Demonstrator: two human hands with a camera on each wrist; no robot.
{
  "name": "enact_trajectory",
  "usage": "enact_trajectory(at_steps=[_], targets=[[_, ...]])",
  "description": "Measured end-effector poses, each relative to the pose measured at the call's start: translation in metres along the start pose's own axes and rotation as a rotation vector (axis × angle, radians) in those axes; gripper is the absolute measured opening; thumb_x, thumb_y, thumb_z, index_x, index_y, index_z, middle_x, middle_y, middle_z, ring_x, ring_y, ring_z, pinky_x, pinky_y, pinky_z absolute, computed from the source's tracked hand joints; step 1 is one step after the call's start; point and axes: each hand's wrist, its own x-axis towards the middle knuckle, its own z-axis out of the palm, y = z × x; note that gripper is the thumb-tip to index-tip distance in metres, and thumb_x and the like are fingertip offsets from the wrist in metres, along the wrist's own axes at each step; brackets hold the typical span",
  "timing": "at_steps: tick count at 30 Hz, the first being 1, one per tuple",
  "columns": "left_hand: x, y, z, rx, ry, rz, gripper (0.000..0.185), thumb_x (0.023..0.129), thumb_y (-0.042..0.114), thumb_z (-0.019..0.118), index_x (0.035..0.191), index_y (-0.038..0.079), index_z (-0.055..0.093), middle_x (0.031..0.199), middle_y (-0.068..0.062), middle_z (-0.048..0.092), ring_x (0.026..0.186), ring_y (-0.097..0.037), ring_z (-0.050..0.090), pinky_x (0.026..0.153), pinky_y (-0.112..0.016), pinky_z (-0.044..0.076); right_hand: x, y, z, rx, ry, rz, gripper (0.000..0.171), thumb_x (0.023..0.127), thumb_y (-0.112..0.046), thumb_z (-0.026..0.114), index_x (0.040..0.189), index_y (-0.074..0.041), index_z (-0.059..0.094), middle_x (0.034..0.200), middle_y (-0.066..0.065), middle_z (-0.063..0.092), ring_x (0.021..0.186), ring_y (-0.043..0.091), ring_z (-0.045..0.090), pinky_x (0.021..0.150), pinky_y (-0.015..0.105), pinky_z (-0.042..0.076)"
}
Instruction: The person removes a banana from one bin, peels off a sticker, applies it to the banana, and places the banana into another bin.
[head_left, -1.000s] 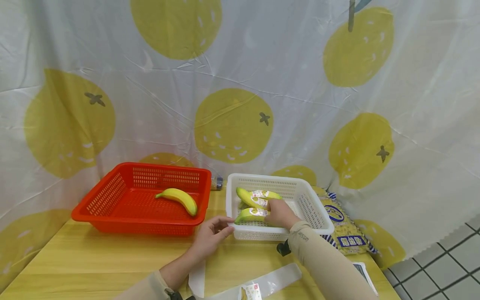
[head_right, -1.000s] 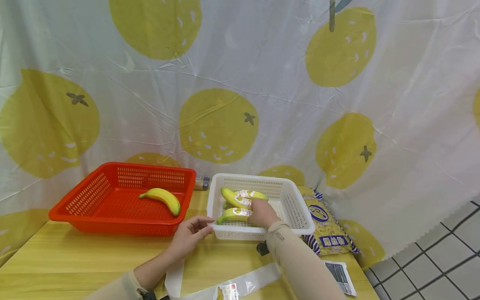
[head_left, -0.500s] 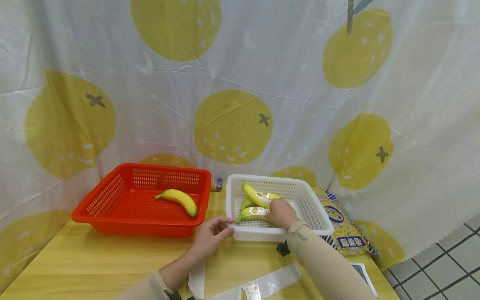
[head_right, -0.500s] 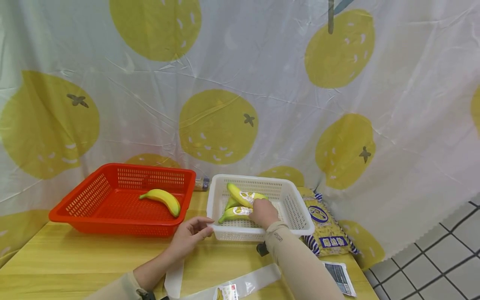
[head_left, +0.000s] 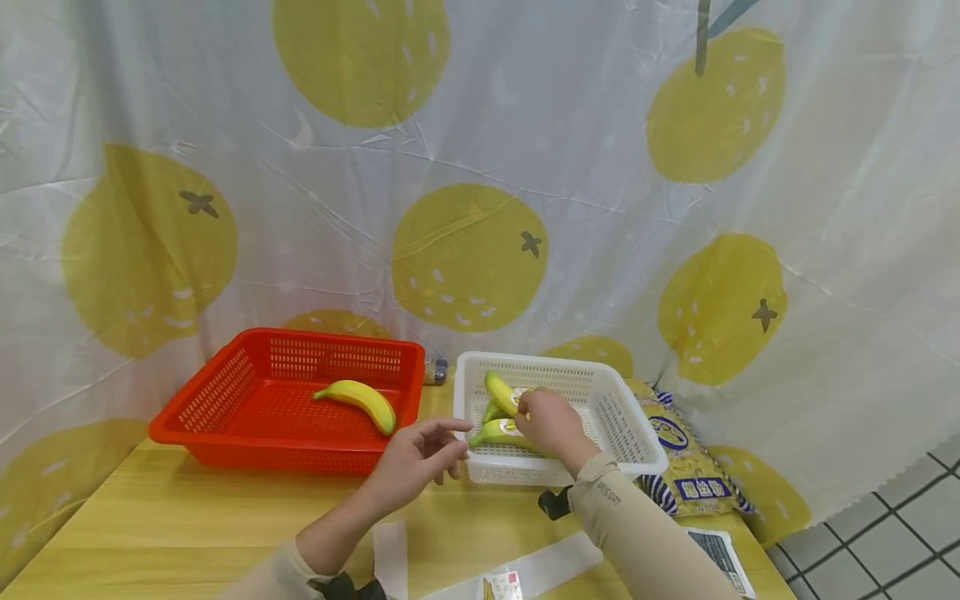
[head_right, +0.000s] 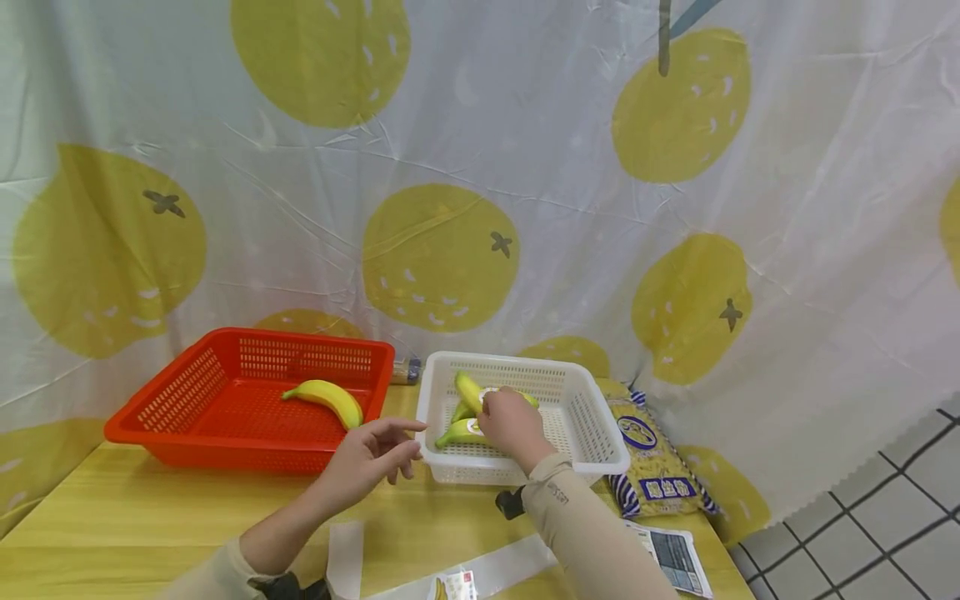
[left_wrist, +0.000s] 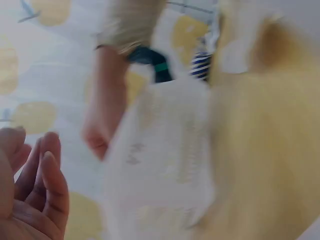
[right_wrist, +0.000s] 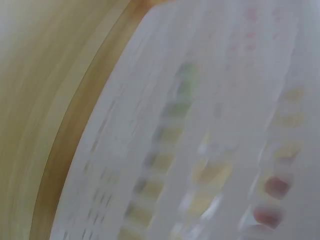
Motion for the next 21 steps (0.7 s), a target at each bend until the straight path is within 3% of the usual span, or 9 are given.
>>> enact_trajectory(at_steps=[2,4,6,11,14,17,21], targets=[[0.002,0.012,-0.019,0.056,0.036,0.055,0.024,0.098,0.014,0.071,0.122,0.013,0.071,0.09,-0.01,0.072,0.07,-0.022,0.07,0.057,-0.03,0.056,-0.002,-0.017,0.002,0.019,0.084,-0.072,0.006,0.091,-0.016,0.075,0.085,-0.014,0.073,0.086,0.001,0.065,0.071,0.013,0.056,0.057,0.029,0.047],[0.003,0.021,-0.042,0.102,0.097,0.058,0.023,0.098,0.016,0.072,0.12,0.014,0.071,0.094,-0.012,0.073,0.074,-0.024,0.071,0.059,-0.031,0.057,-0.004,-0.033,0.008,0.056,0.16,-0.146,0.004,0.091,-0.016,0.075,0.088,-0.013,0.075,0.088,0.002,0.068,0.075,0.014,0.059,0.061,0.029,0.05],[0.004,0.025,-0.069,0.133,0.173,0.001,0.024,0.098,0.023,0.073,0.12,0.015,0.071,0.101,-0.011,0.074,0.081,-0.025,0.07,0.064,-0.031,0.058,-0.008,-0.051,0.015,0.097,0.234,-0.225,0.003,0.091,-0.014,0.076,0.091,-0.011,0.076,0.089,0.003,0.071,0.078,0.016,0.06,0.066,0.029,0.051],[0.008,0.027,-0.14,0.199,0.31,-0.24,0.043,0.098,0.044,0.069,0.132,0.017,0.066,0.119,-0.002,0.071,0.095,-0.016,0.07,0.078,-0.03,0.059,-0.018,-0.094,0.034,0.166,0.354,-0.378,0.009,0.09,-0.016,0.079,0.098,-0.012,0.079,0.097,0.0,0.076,0.083,0.018,0.061,0.073,0.028,0.052],[0.015,0.025,-0.175,0.248,0.304,-0.34,0.054,0.1,0.048,0.064,0.142,0.014,0.059,0.13,-0.007,0.066,0.097,-0.009,0.069,0.081,-0.029,0.057,-0.021,-0.114,0.045,0.149,0.422,-0.464,0.015,0.087,-0.019,0.083,0.101,-0.012,0.08,0.101,-0.001,0.078,0.085,0.018,0.062,0.075,0.027,0.051],[0.025,0.017,-0.198,0.288,0.262,-0.421,0.059,0.103,0.046,0.06,0.149,0.01,0.051,0.143,-0.016,0.058,0.104,-0.011,0.067,0.081,-0.027,0.055,-0.022,-0.128,0.055,0.141,0.451,-0.52,0.02,0.086,-0.022,0.085,0.103,-0.011,0.081,0.104,0.001,0.078,0.088,0.019,0.063,0.077,0.027,0.051],[0.037,-0.001,-0.212,0.327,0.196,-0.522,0.061,0.105,0.039,0.059,0.153,0.003,0.044,0.15,-0.026,0.05,0.121,-0.033,0.063,0.085,-0.031,0.056,-0.026,-0.136,0.069,0.146,0.413,-0.521,0.022,0.087,-0.023,0.085,0.104,-0.011,0.08,0.107,0.002,0.075,0.095,0.018,0.064,0.085,0.025,0.053]])
